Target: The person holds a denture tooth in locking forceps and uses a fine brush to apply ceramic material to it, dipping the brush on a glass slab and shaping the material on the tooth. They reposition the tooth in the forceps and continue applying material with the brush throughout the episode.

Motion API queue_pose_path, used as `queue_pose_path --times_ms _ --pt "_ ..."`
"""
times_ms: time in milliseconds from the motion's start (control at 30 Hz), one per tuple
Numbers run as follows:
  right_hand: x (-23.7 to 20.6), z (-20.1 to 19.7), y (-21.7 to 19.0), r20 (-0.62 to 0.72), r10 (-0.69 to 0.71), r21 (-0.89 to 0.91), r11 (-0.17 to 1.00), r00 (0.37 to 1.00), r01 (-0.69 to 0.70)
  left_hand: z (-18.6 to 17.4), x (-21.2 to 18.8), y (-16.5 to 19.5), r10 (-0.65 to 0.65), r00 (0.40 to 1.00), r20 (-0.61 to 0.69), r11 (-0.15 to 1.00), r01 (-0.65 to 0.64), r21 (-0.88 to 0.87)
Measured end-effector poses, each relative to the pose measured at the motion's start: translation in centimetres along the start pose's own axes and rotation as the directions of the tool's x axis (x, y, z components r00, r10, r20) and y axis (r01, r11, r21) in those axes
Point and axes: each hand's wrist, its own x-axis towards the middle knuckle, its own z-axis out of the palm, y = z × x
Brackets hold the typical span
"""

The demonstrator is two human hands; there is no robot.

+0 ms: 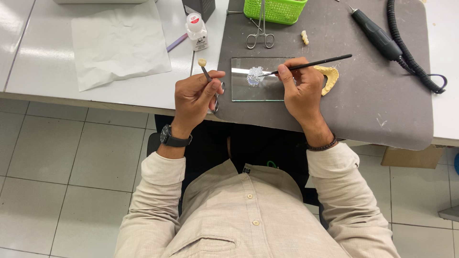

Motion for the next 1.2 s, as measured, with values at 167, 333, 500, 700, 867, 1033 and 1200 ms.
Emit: queue_pose_path --times_ms 167,333,500,700,867,1033,1200 --pt "-0.2 0.0 -0.2 0.002 -0.055 -0.009 0.998 0.998 0.055 0.0 0.0 -0.1 0.006 1.0 0.005 1.0 -0.006 0.015" --pt "-0.3 -0.2 -0.4 -0.024 -0.045 0.058 0.997 0.999 0.047 0.1 -0.2 0.1 0.007 1.0 -0.003 1.0 -0.006 0.023" --pt "-0.4 -0.4 -0.3 -0.005 -0.075 -0.031 0.997 0.997 0.074 0.1 -0.2 -0.1 0.015 1.0 -0.001 0.999 -0.015 0.037" --pt "-0.6 -0.5 0.2 -0.036 -0.071 0.015 0.997 0.997 0.071 0.2 -0.2 -0.2 0.015 1.0 -0.006 0.999 -0.015 0.036" --pt "-0.9 -1.5 -1.5 -0.158 0.019 0.241 0.97 0.987 0.02 1.8 -0.3 2.0 0.054 0.998 -0.017 0.987 -0.05 0.149" --pt "-3.1 -5.0 -4.2 -0.152 -0.049 0.576 0.807 0.987 0.129 5.6 -0.8 4.6 0.137 0.989 0.061 0.954 -0.149 0.261" --pt "-7.1 -9.3 -4.8 -0.187 -0.113 0.573 0.795 0.976 0.201 10.3 -2.3 5.8 0.202 0.959 0.201 0.924 -0.254 0.285"
